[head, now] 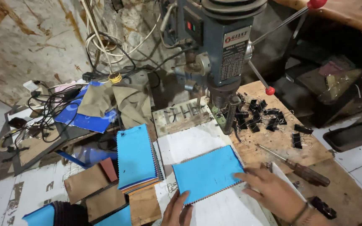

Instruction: The person positions stacks of blue and green fabric under a drill press and operates the machine to create holes. They use binder clips to secure the fabric layers and a screwdriver to adjust the drill press mechanism during the process.

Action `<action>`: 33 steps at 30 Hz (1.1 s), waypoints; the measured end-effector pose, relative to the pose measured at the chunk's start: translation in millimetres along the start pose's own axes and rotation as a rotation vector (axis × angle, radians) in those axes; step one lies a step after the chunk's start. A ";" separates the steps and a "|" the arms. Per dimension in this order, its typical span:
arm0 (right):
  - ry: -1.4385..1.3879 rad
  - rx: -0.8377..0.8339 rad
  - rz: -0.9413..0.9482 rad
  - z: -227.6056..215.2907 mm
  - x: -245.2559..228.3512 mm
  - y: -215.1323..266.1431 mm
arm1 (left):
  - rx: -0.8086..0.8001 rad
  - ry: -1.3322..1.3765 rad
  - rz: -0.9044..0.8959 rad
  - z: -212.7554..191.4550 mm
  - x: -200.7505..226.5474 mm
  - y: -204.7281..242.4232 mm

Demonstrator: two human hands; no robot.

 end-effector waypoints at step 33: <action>-0.702 0.569 0.653 11.1 94.9 -82.3 | 0.187 0.121 0.073 -5.8 72.0 -120.2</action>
Point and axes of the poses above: each hand's wrist, its own y-axis away from the middle knuckle, its own z-axis out of the palm, x = y × z, the point moved 9 cm from there along -y, towards the middle knuckle, and after that the axes turned 10 degrees about -z, right-handed, at the moved point
